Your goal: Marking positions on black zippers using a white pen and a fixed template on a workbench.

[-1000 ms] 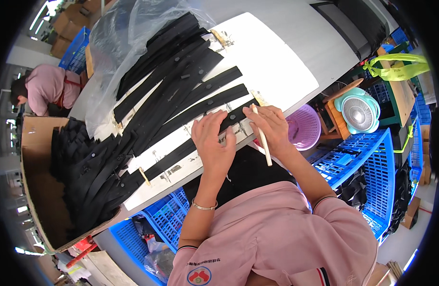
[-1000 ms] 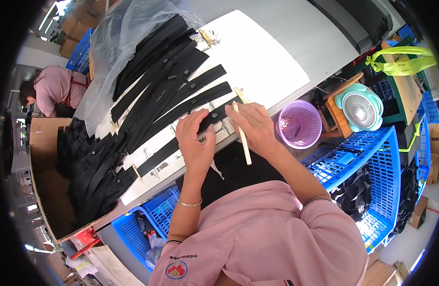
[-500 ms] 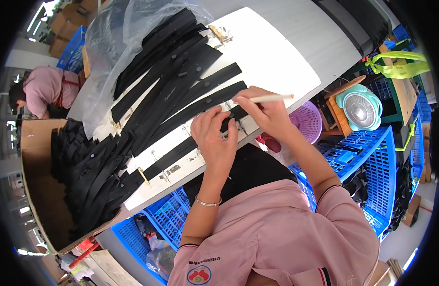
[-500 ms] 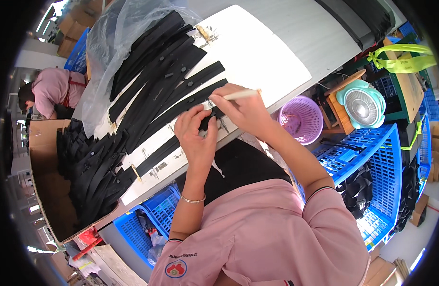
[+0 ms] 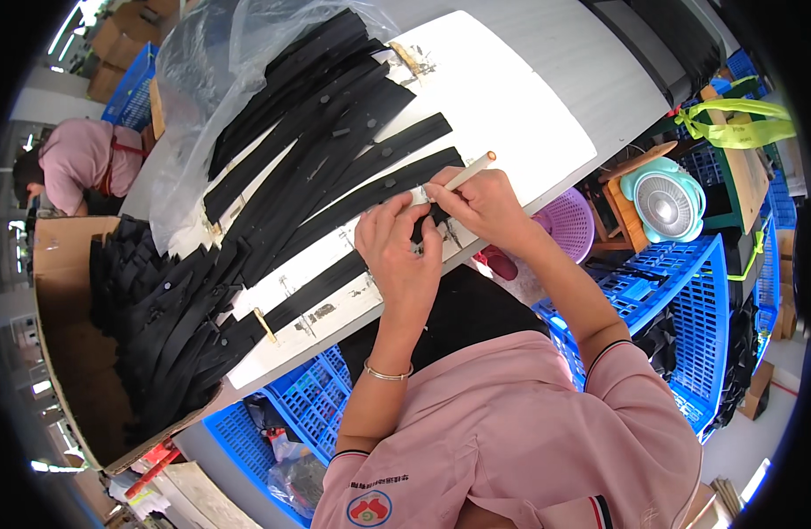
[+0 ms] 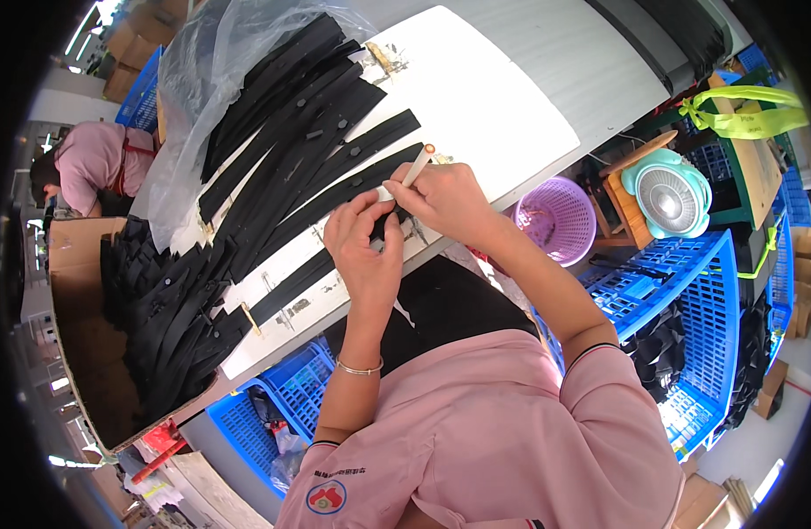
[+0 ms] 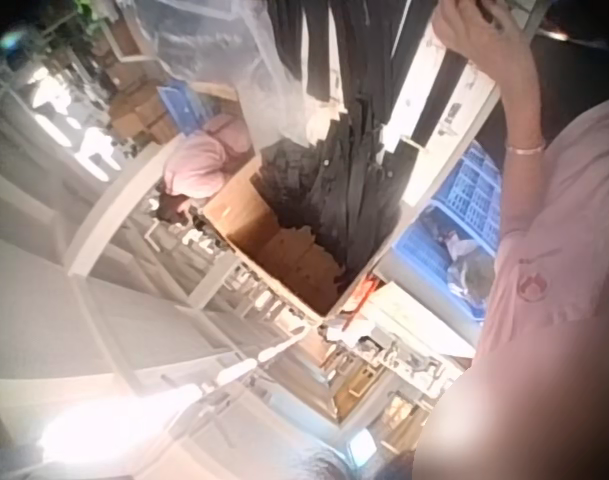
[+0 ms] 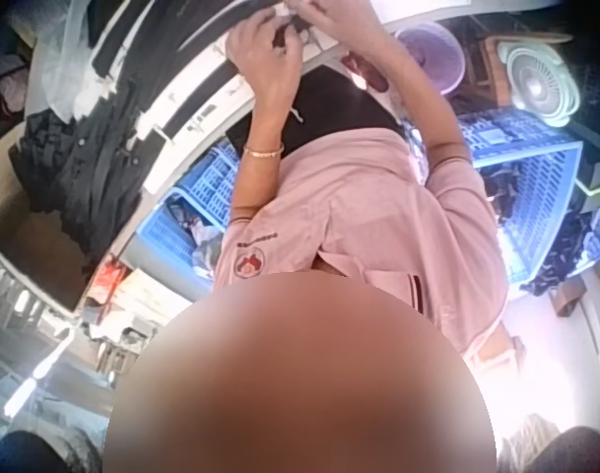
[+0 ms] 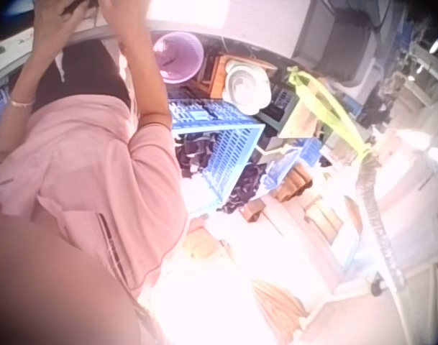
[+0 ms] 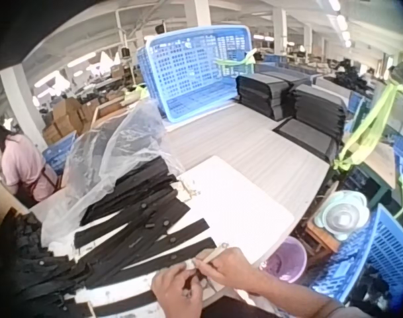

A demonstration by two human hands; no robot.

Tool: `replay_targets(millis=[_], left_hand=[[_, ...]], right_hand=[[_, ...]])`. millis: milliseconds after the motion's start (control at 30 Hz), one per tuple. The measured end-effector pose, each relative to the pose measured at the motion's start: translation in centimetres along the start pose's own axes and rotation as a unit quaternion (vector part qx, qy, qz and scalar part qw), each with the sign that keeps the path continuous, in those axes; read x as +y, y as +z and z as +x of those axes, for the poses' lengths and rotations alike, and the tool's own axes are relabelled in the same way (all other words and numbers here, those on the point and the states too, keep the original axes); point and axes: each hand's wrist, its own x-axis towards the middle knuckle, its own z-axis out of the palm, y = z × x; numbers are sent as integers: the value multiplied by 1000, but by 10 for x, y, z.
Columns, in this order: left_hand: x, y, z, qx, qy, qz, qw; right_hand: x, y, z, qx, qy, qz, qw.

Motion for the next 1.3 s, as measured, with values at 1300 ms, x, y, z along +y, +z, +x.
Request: replay_targets(millis=[1300], left_hand=[[-12, -44, -21, -139, -13, 121, 983]], right_hand=[[1, -15, -17, 44, 83, 242, 966]])
